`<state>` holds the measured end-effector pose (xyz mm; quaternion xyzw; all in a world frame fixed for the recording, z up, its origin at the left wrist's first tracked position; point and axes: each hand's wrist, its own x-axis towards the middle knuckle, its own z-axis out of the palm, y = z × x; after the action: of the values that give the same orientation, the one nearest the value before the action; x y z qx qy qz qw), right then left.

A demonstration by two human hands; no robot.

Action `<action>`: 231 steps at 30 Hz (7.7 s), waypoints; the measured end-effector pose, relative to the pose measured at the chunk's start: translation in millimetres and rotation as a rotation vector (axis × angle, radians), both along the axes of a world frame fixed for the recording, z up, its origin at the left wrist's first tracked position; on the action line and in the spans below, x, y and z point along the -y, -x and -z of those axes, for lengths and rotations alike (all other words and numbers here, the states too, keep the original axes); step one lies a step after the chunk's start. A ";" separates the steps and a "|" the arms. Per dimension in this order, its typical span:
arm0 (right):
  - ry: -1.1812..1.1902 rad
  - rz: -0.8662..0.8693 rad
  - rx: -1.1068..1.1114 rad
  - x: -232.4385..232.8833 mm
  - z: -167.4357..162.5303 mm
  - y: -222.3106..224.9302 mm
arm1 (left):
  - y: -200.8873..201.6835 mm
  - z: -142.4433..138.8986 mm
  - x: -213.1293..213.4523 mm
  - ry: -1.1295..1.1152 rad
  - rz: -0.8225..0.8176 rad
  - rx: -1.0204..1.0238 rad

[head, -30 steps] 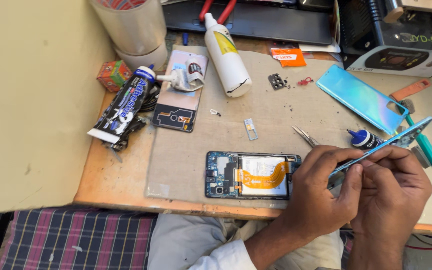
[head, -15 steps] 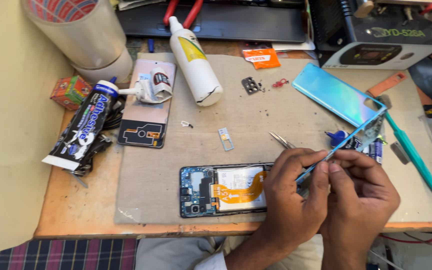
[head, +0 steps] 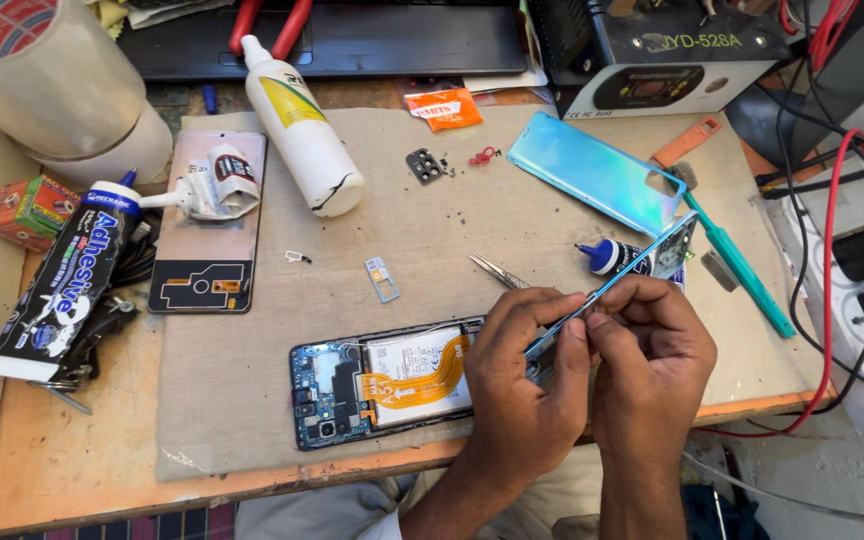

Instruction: The person applies adhesive to the edges of a smartphone screen assembly, then places the screen onto the phone body. They use tweezers to remove a small component from the phone's frame and place it on the table.

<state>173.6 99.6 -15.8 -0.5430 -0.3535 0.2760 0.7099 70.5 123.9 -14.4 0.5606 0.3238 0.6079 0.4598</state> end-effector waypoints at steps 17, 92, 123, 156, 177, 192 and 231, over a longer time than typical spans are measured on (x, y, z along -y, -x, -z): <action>0.074 0.002 0.270 10.6 -40.4 -50.0 | 87.5 -31.6 -39.2 0.209 -0.165 0.246; 0.066 -0.059 1.169 27.4 -89.3 39.6 | 81.7 -39.2 -5.4 0.601 0.117 0.461; 0.319 -0.170 0.582 126.7 -40.3 -79.2 | 153.1 -15.1 -28.3 0.468 0.085 0.481; 0.459 -1.063 0.882 112.6 41.8 51.9 | 311.3 -42.2 93.5 0.363 -0.273 0.383; 0.561 -0.729 1.405 -6.8 -50.0 77.6 | 447.6 109.6 74.0 0.486 -0.034 0.090; 0.402 -0.979 1.768 -14.2 -40.0 59.8 | 434.0 104.7 57.4 0.587 -0.079 0.057; -0.162 -0.613 1.710 12.9 -16.1 163.7 | 527.4 112.7 35.2 0.667 0.964 0.514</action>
<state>9.9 86.7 0.3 -0.3933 -0.9064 -0.0695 0.1373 -457.0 88.8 -127.0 0.3064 0.0866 0.3143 0.8943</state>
